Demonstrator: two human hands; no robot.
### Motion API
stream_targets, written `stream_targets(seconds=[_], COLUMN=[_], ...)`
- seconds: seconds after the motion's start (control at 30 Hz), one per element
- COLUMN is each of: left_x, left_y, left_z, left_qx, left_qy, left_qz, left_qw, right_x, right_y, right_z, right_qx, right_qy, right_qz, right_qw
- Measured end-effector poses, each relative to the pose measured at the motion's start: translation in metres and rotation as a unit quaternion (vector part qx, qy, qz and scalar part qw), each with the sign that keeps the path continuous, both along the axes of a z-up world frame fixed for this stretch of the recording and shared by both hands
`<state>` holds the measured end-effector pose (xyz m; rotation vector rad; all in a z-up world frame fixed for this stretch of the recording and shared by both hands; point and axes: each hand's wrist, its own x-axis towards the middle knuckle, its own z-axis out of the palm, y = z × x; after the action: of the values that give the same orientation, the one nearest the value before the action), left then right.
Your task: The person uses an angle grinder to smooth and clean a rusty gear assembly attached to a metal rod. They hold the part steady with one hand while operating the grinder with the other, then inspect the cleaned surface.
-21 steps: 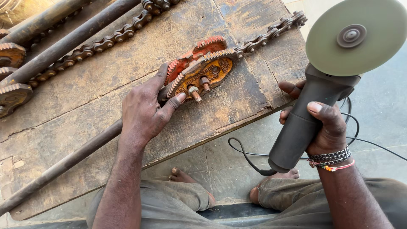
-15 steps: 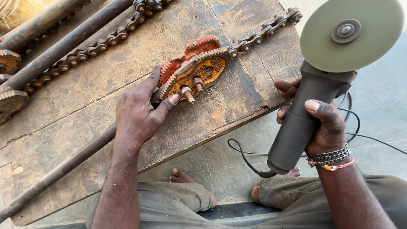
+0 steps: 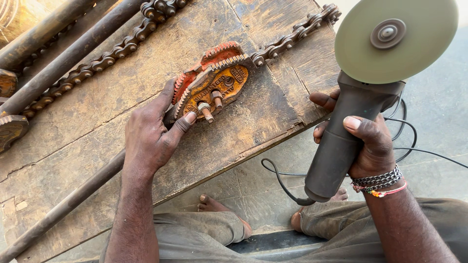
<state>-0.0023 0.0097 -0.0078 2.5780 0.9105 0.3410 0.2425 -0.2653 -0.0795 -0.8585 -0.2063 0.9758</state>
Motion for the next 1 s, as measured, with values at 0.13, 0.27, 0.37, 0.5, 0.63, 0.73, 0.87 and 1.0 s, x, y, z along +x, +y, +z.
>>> stream_targets(seconds=[0.13,0.27,0.37,0.5,0.63,0.73,0.87,1.0], left_x=[0.0,0.001,0.001,0.001,0.002,0.003,0.003,0.002], left_y=[0.0,0.0,0.0,-0.001,-0.004,-0.008,-0.012,-0.015], left_z=[0.001,0.002,0.002,0.002,0.004,0.005,0.005,0.003], left_qx=[-0.006,-0.024,-0.008,0.009,-0.008,-0.015,0.002,0.026], left_qy=[0.014,0.024,0.017,0.008,0.033,0.044,0.035,0.03], left_qz=[0.008,0.022,0.009,-0.001,0.023,0.038,0.027,0.016], left_qw=[1.0,0.999,1.0,1.0,0.999,0.998,0.999,0.999], right_x=[0.0,0.0,0.0,-0.001,-0.001,-0.001,0.0,0.0], right_y=[-0.001,0.0,0.0,0.0,0.0,0.0,-0.001,0.0], right_z=[0.0,-0.001,0.0,0.0,0.001,0.001,0.001,0.001], right_qx=[0.005,0.008,0.008,0.005,0.004,0.004,0.003,0.003], right_qy=[0.006,0.006,0.003,0.003,0.007,0.009,0.007,0.004], right_qz=[-0.002,-0.004,-0.004,-0.006,-0.006,-0.006,-0.004,-0.003], right_qw=[1.0,1.0,1.0,1.0,1.0,1.0,1.0,1.0])
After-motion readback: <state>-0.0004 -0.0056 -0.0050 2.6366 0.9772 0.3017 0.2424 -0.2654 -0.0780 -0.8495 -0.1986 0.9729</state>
